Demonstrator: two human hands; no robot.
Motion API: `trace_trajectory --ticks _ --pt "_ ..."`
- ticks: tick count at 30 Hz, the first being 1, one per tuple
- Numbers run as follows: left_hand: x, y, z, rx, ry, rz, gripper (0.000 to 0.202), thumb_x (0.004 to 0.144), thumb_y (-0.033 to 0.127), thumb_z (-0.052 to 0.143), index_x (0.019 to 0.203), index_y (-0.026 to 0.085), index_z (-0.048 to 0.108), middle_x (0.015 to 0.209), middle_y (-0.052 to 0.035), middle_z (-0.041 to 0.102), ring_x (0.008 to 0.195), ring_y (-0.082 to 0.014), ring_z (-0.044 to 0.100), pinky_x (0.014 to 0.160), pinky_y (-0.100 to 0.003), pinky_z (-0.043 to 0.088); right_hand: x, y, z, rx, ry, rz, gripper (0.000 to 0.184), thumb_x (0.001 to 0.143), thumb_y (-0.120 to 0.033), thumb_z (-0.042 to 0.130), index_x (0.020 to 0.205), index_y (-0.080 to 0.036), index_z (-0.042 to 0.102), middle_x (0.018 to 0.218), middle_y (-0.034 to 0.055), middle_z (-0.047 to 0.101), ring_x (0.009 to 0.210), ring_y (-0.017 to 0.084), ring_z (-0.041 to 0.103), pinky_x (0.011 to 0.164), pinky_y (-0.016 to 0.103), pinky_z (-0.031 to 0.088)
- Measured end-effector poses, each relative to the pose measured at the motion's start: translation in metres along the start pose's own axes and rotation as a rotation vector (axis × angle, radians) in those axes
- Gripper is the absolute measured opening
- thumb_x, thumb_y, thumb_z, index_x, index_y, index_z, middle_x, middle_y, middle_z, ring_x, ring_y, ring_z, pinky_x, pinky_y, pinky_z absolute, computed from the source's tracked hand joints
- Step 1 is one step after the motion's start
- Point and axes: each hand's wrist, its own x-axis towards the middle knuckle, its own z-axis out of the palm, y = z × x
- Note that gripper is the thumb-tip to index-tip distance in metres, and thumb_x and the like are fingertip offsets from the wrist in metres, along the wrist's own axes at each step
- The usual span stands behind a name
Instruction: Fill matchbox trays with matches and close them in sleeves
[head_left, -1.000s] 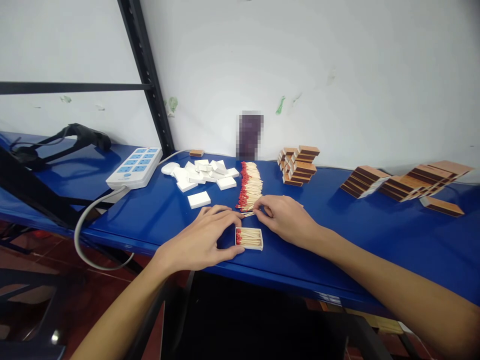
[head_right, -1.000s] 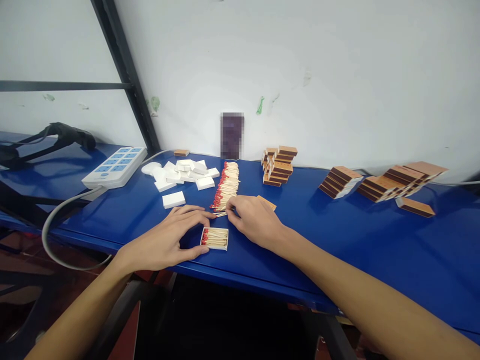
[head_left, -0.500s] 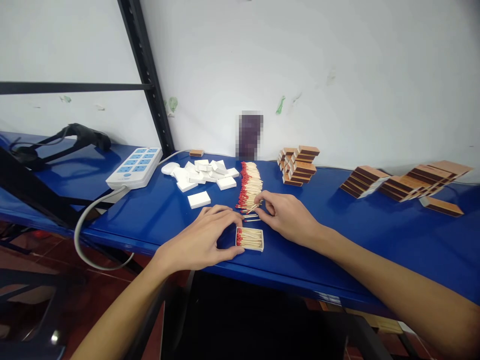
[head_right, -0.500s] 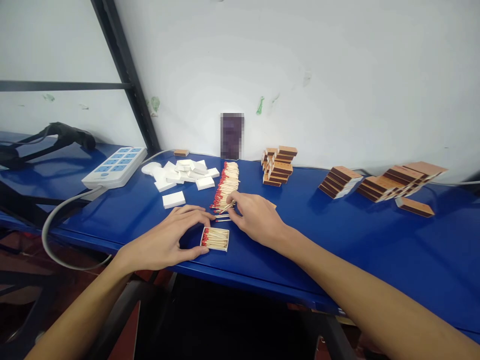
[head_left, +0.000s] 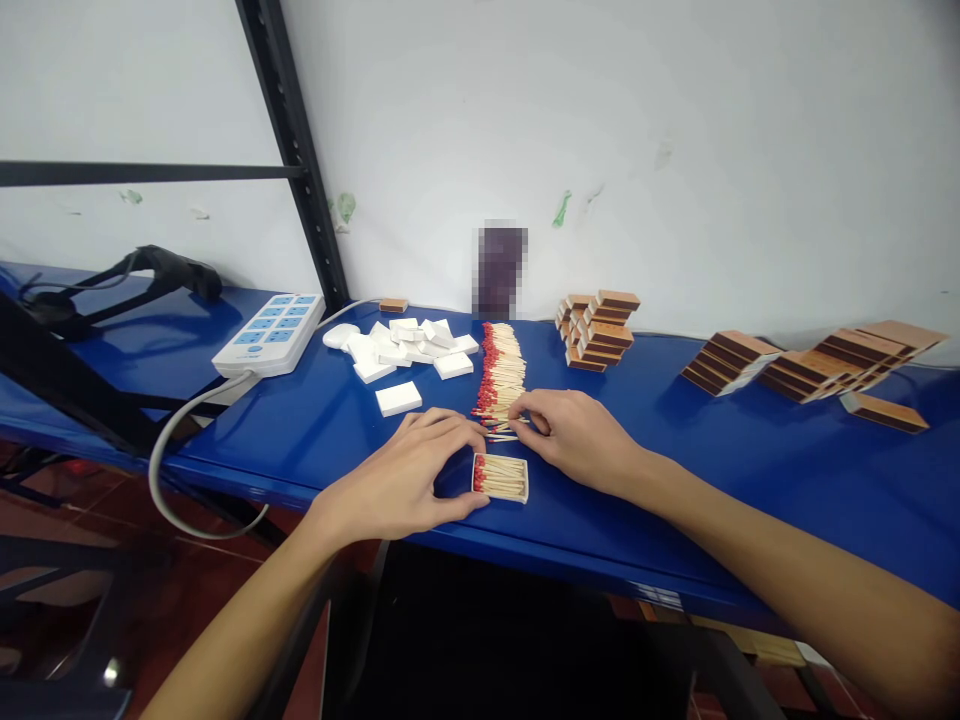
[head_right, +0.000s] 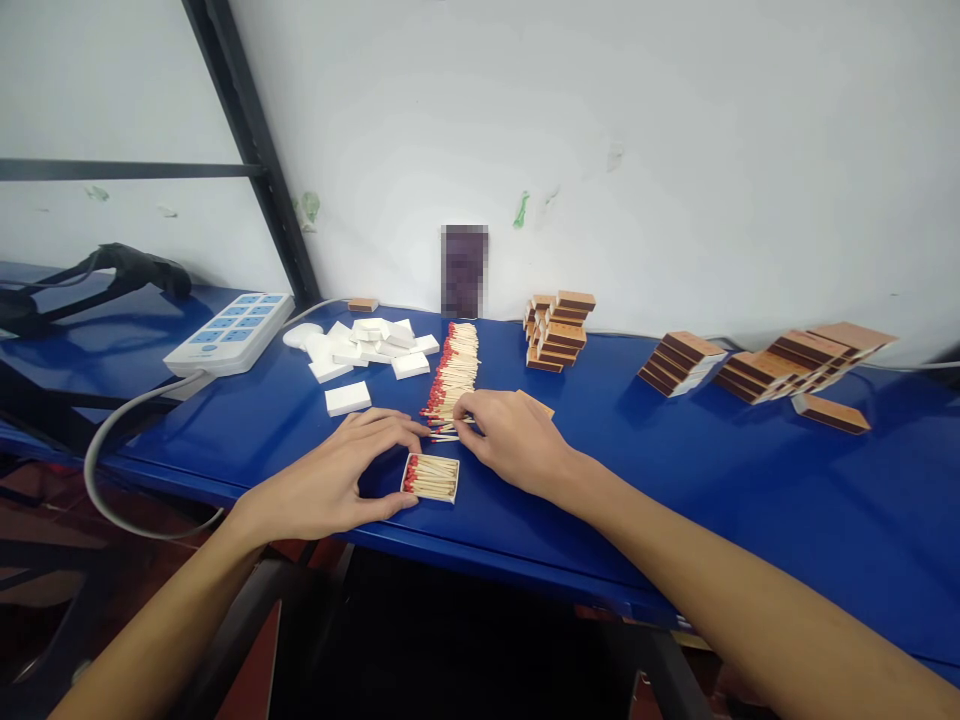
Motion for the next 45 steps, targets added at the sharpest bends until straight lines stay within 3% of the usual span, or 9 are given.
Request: trace_trajectory --ticks 9,12,18,30,36,45 --pt "-0.001 0.0 -0.001 -0.012 0.004 -0.006 0.028 0.086 0.037 0.066 0.107 0.024 0.054 0.121 -0.0015 0.06 0.122 -0.0236 0.045 0.102 -0.039 0.038 0.005 -0.003 0.001 0.009 0.012 0.03 0.016 0.089 -0.025 0.051 0.083 -0.02 0.065 0.066 -0.0015 0.056 0.058 0.011 0.047 0.054 0.025 0.024" --pt "-0.001 0.0 -0.001 -0.019 0.004 -0.01 0.028 0.086 0.037 0.067 0.108 0.024 0.054 0.12 -0.0016 0.06 0.121 -0.0236 0.045 0.101 -0.039 0.038 0.003 -0.004 -0.001 0.055 0.019 -0.023 0.015 0.089 -0.025 0.052 0.083 -0.02 0.064 0.066 -0.0019 0.056 0.057 0.011 0.046 0.055 0.025 0.026" --pt "0.0 0.0 -0.001 -0.013 0.014 0.003 0.026 0.085 0.037 0.067 0.104 0.024 0.055 0.118 -0.0021 0.06 0.117 -0.0244 0.046 0.1 -0.04 0.038 -0.003 -0.003 -0.009 0.088 -0.081 -0.206 0.016 0.091 -0.025 0.051 0.089 -0.02 0.065 0.069 -0.0014 0.057 0.06 0.011 0.048 0.058 0.024 0.03" --pt "-0.002 0.002 -0.001 0.068 0.035 -0.051 0.031 0.083 0.046 0.065 0.101 0.021 0.06 0.108 -0.0049 0.053 0.099 -0.0243 0.048 0.09 -0.04 0.041 -0.003 0.001 -0.013 -0.019 -0.217 -0.175 0.019 0.095 -0.026 0.041 0.08 -0.021 0.052 0.069 -0.0012 0.059 0.059 0.013 0.047 0.062 0.027 0.031" --pt "-0.001 0.002 0.0 0.085 0.036 -0.088 0.03 0.084 0.047 0.063 0.1 0.021 0.061 0.099 -0.0038 0.054 0.094 -0.0237 0.048 0.085 -0.039 0.041 -0.004 -0.003 -0.022 0.13 -0.245 -0.135 0.01 0.089 -0.022 0.049 0.08 -0.021 0.052 0.058 -0.0062 0.047 0.053 0.01 0.041 0.056 0.024 0.028" --pt "-0.001 0.003 -0.002 0.072 0.04 -0.107 0.031 0.086 0.049 0.061 0.098 0.021 0.061 0.098 -0.0033 0.055 0.093 -0.0228 0.048 0.084 -0.038 0.041 -0.015 -0.024 -0.025 0.383 -0.321 -0.195 0.014 0.085 -0.024 0.054 0.072 -0.02 0.053 0.055 -0.0079 0.036 0.048 0.008 0.032 0.05 0.023 0.028"
